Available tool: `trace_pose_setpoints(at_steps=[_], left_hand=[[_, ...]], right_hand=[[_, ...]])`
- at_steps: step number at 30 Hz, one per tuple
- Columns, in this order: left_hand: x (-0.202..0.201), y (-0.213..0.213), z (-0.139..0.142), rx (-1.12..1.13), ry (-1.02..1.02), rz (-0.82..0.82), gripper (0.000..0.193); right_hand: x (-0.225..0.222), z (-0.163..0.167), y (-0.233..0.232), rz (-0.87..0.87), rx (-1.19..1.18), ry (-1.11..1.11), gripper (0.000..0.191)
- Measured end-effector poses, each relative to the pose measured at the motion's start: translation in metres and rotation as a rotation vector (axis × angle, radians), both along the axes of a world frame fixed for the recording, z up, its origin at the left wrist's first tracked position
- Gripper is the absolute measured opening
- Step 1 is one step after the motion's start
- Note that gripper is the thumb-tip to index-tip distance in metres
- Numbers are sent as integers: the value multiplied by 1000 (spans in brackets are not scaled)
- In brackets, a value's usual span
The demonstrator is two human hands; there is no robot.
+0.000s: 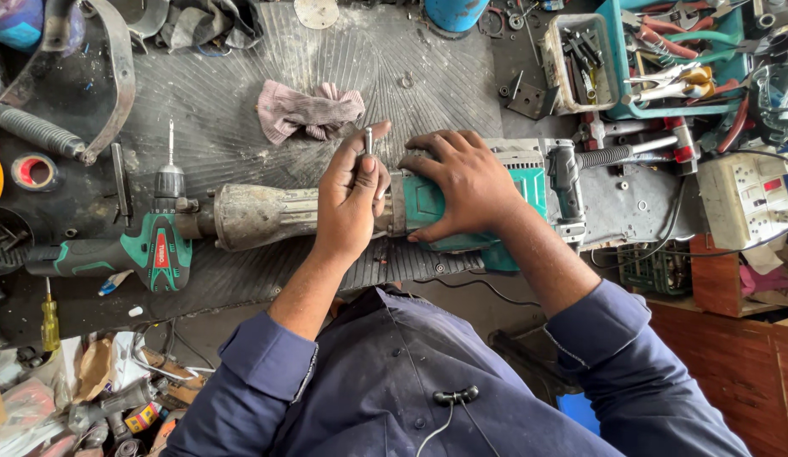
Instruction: The person repairs a teal demolition hammer on a cluttered workbench. They use a hex key to loosen screws on the tool's housing, tap components with a hammer, reposition the tool, and handle a small part with both hands while working on the casing.
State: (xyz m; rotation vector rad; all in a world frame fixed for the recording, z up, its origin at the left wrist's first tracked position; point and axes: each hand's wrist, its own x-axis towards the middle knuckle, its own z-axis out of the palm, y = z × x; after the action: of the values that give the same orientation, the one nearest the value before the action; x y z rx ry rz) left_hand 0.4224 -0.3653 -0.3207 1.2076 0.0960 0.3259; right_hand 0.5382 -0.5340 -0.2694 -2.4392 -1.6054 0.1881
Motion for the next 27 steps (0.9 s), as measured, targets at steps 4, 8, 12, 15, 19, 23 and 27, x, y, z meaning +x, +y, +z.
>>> trace_pose_setpoints(at_steps=[4,8,12,15,19,23,27], left_hand=[[1,2,4,42,10,-11,37],[3,4,12,58,8,-21,36],[5,5,16,29,33,-42,38],[5,5,13,0,-5,-70,38],[10,9,5,-15,-43,-105,38],[26,11,-3,-360,81,-42,39],[25,1,-12,-278,28,37,32]], right_hand=[[-1,0,0,-3,5,-5,98],[0,0,1,-10,-16,-7,98],[0,-1,2,-11,-21,-9,100],[0,-2,2,-18,-26,-2,101],[0,-2,3,-15,-32,-9,99],[1,-2,4,-14,-28,15,100],[2,0,6,-12,-30,5,100]])
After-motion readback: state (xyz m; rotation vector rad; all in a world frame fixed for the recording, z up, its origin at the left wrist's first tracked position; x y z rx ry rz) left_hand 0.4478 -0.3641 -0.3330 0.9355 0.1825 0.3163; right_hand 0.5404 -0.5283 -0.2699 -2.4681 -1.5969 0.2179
